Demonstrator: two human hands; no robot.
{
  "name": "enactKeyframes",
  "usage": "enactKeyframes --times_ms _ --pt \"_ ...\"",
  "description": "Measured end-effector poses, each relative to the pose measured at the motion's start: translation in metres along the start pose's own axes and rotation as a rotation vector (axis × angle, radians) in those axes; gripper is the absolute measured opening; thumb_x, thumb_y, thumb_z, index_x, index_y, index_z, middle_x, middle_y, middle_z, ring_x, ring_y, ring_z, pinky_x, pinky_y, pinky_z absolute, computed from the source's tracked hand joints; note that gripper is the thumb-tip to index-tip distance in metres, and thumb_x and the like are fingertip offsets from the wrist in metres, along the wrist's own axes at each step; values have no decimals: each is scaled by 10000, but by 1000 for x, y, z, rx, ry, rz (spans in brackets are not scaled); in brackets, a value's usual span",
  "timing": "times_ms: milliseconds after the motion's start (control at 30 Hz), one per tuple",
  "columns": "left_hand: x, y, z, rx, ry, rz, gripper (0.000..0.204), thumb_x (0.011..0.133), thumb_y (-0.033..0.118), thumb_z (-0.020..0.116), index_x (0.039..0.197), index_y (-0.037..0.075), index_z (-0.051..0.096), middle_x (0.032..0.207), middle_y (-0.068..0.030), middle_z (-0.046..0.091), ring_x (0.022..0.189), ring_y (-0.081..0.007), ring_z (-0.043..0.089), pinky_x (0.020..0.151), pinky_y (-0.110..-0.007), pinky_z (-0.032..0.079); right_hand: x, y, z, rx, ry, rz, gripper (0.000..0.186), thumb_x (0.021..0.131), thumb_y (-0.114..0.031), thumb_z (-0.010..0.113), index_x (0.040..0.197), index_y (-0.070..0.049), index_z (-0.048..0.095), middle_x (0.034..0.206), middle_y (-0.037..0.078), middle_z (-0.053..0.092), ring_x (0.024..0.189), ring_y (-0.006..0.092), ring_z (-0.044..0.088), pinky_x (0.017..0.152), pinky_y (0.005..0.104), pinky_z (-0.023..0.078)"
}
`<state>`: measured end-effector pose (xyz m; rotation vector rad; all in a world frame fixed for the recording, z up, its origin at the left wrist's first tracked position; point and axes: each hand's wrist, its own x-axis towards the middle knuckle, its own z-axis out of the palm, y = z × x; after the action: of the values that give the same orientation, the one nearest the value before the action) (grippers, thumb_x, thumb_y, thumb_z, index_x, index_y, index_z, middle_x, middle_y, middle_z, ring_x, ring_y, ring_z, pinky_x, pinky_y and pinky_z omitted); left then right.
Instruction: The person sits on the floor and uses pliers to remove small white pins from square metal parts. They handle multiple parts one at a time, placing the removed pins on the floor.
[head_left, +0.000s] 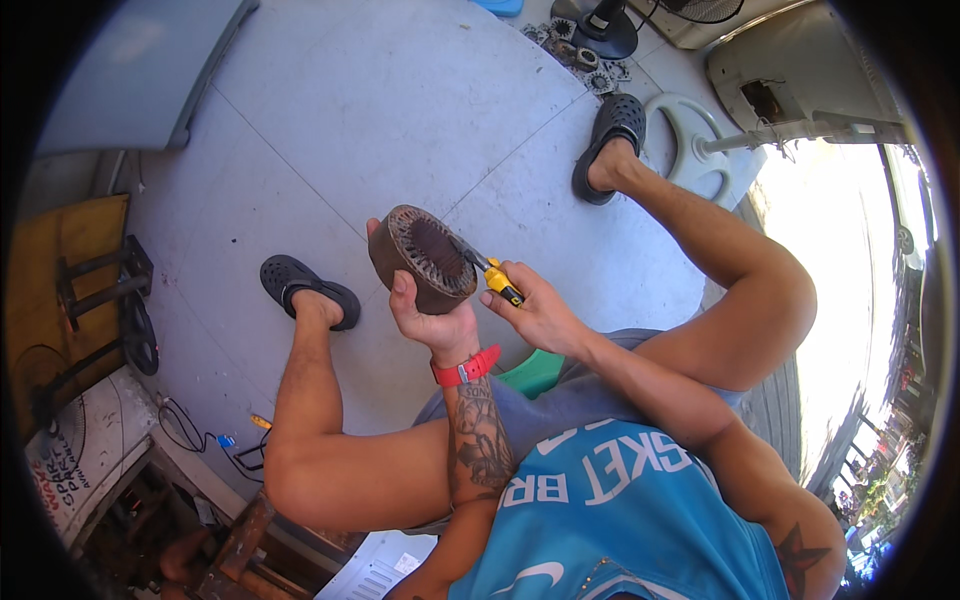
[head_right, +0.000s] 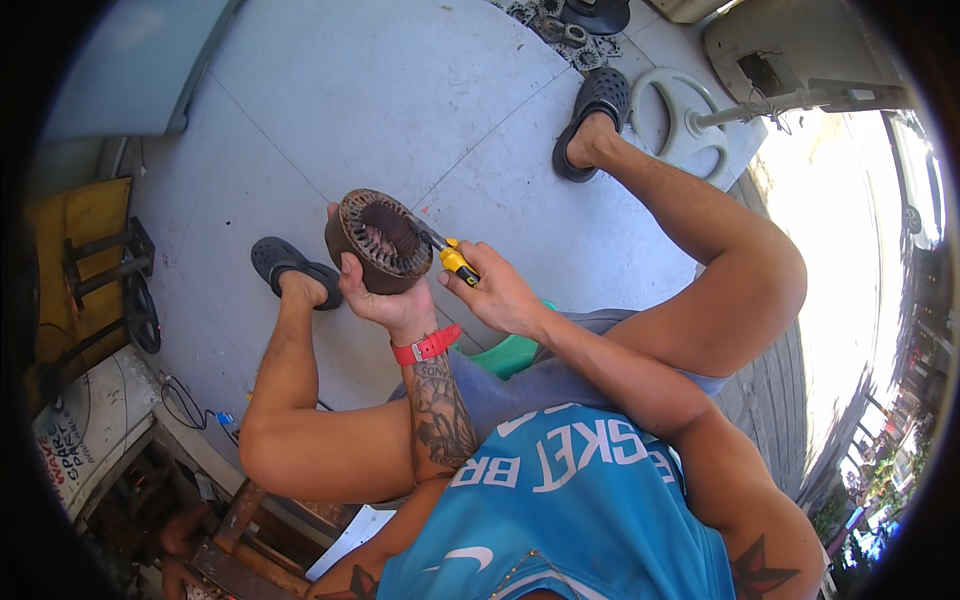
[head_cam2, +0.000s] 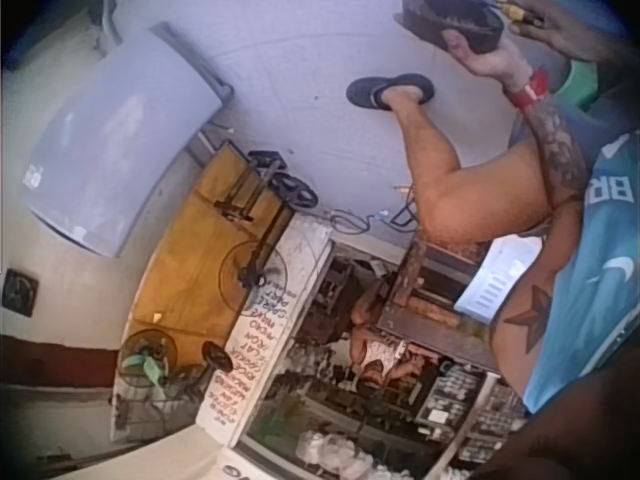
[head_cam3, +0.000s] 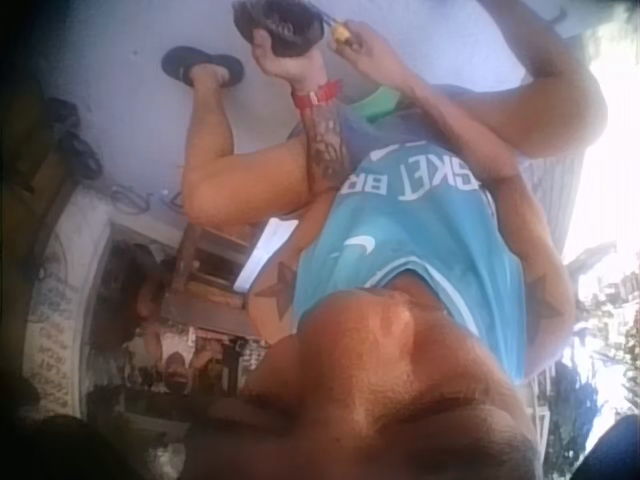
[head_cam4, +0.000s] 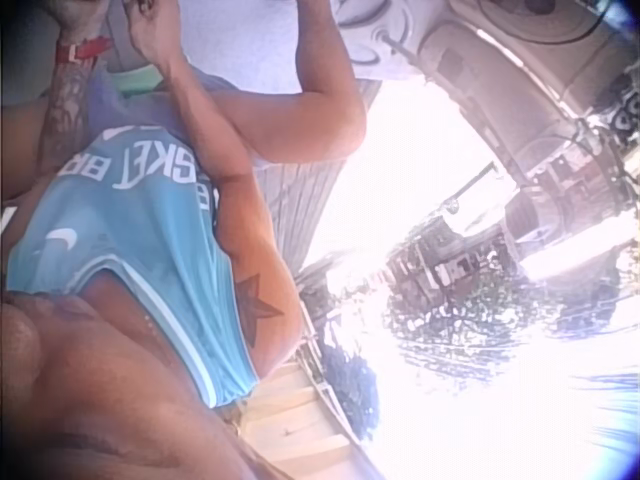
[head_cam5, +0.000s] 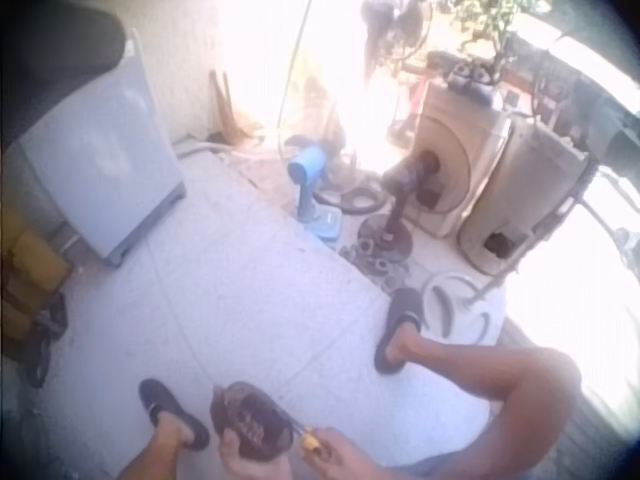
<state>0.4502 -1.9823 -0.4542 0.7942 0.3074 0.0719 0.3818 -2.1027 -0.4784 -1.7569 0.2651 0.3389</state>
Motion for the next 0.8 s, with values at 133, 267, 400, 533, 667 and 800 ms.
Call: enactKeyframes --times_ms 133,267,400,533,667,800 --pt "2 0 -3 24 -26 -2 858 874 441 652 1599 96 350 1393 -91 563 1238 -236 572 1046 -453 480 1 3 2 36 -21 38 338 995 -310 687 1111 -15 571 931 163 550 881 293 544 807 417 451" --pt "4 -3 -6 71 -52 32 878 860 453 667 1598 101 348 1383 -111 572 1237 -256 596 1048 -505 513 2 4 2 173 -70 84 318 1014 -286 693 1102 -9 563 924 68 483 877 176 455 797 338 420" --pt "9 -2 -13 11 -78 50 898 852 479 675 1604 114 348 1417 -128 552 1292 -281 553 1096 -524 465 4 -3 -9 -18 -31 -90 309 1002 -254 699 1141 -4 582 1064 141 542 988 266 528 891 371 444" --pt "16 3 -20 -218 -116 5 948 811 537 721 1598 144 370 1507 -160 486 1391 -345 460 1161 -585 371 3 -19 -26 -269 19 -260 319 970 -199 706 1199 5 620 1277 232 573 1130 406 559 970 455 469" --pt "16 3 -21 -530 -229 -145 1009 766 642 755 1605 230 375 1592 -214 395 1491 -409 349 1204 -582 322 -5 -40 -35 -389 90 -290 343 942 -159 726 1236 -13 627 1357 235 553 1195 420 544 1012 474 454" --pt "13 4 -15 -757 -144 -195 1094 669 822 754 1592 369 381 1693 -237 207 1571 -433 180 1213 -706 170 -11 -56 -39 -479 186 -333 352 920 -128 749 1231 -17 625 1387 230 532 1258 420 515 1058 476 430"
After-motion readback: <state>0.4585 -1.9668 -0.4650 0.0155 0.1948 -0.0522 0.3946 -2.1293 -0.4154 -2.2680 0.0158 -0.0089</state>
